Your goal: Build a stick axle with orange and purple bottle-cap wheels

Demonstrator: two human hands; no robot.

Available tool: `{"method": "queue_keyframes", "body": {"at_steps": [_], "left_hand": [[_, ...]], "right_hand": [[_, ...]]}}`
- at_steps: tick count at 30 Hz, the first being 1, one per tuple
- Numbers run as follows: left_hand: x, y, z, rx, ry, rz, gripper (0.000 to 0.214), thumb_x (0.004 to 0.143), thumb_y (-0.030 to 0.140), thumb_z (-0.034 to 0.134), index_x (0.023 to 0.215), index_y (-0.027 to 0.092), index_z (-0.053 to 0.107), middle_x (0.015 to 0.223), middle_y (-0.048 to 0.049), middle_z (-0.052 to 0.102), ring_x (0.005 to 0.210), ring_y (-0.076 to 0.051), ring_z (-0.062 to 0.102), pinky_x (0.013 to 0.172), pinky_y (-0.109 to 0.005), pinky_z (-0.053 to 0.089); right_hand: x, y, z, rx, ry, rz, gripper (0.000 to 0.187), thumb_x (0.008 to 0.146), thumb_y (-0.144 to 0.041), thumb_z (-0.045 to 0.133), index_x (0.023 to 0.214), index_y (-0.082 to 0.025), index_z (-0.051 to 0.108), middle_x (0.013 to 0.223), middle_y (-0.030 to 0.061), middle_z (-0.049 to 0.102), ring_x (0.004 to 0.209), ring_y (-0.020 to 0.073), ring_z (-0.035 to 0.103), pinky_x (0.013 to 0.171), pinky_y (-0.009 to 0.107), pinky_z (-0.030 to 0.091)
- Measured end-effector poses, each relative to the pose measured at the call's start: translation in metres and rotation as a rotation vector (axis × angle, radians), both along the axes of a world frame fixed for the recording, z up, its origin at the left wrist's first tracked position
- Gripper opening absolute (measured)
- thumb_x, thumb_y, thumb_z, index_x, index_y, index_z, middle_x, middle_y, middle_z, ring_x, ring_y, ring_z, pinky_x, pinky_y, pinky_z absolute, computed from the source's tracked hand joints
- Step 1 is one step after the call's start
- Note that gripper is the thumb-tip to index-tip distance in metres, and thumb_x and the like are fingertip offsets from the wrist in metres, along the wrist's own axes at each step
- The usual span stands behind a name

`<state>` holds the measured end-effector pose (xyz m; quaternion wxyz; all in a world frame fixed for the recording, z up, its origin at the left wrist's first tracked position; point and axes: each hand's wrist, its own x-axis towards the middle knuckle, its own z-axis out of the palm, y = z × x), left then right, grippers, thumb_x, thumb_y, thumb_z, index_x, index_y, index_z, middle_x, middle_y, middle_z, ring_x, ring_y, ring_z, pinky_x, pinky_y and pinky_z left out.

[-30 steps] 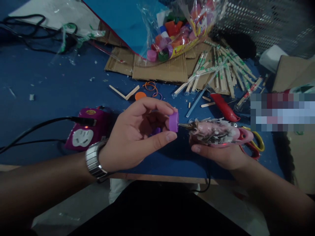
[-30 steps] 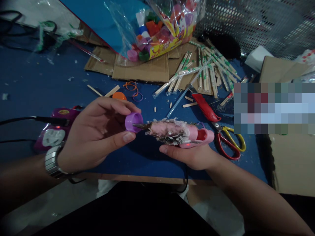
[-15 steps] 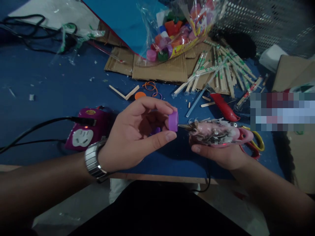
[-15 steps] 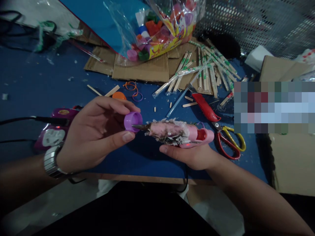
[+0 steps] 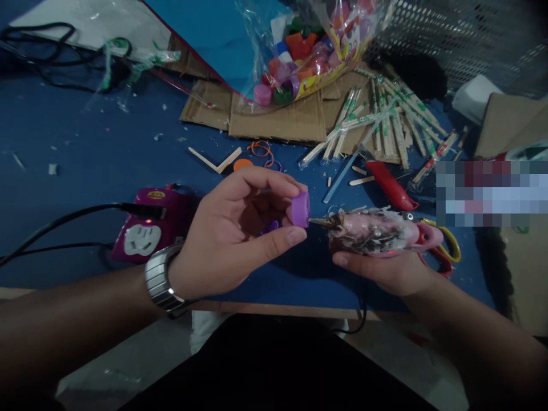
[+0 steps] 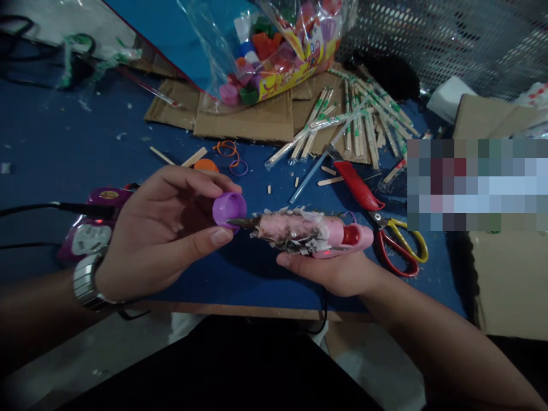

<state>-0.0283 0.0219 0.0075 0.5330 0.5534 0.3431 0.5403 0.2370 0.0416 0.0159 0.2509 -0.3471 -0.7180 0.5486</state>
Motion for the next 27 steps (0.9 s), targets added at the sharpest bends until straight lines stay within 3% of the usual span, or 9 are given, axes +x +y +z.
{"method": "queue_keyframes", "body": {"at_steps": [7, 14, 18, 27], "left_hand": [[-0.0012, 0.0007, -0.0017, 0.03, -0.008, -0.004, 0.037, 0.087, 0.018, 0.096, 0.114, 0.028, 0.073, 0.126, -0.0039, 0.078, 0.107, -0.019, 0.079, 0.095, -0.035, 0.071], [-0.001, 0.0018, -0.0024, 0.068, 0.007, 0.002, 0.034, 0.089, 0.018, 0.094, 0.114, 0.028, 0.073, 0.125, -0.0042, 0.079, 0.107, -0.018, 0.08, 0.095, -0.034, 0.072], [-0.0016, 0.0023, -0.0025, 0.072, 0.009, 0.001, 0.035, 0.088, 0.018, 0.095, 0.115, 0.027, 0.073, 0.126, -0.0046, 0.079, 0.107, -0.019, 0.08, 0.094, -0.035, 0.073], [-0.0013, 0.0014, -0.0026, 0.031, -0.037, 0.004, 0.039, 0.085, 0.014, 0.095, 0.115, 0.029, 0.075, 0.126, -0.0036, 0.078, 0.109, -0.018, 0.078, 0.096, -0.033, 0.072]], "right_hand": [[0.0013, -0.0003, -0.0025, 0.03, -0.022, -0.003, 0.014, 0.099, -0.028, 0.083, 0.113, -0.03, 0.082, 0.107, 0.0023, 0.085, 0.128, 0.0284, 0.078, 0.122, 0.047, 0.061], [0.0018, 0.001, -0.0024, 0.071, 0.007, 0.031, 0.025, 0.101, -0.021, 0.081, 0.121, -0.035, 0.082, 0.117, -0.0002, 0.086, 0.134, 0.027, 0.077, 0.128, 0.047, 0.056], [0.001, 0.0006, -0.0028, 0.066, 0.002, 0.017, 0.019, 0.099, -0.023, 0.083, 0.115, -0.033, 0.082, 0.11, 0.0012, 0.085, 0.126, 0.0283, 0.079, 0.12, 0.046, 0.063], [0.001, 0.0016, 0.0009, 0.048, -0.005, 0.028, 0.012, 0.097, -0.02, 0.082, 0.108, -0.026, 0.081, 0.101, 0.0029, 0.084, 0.118, 0.0273, 0.081, 0.121, 0.045, 0.061]]}}
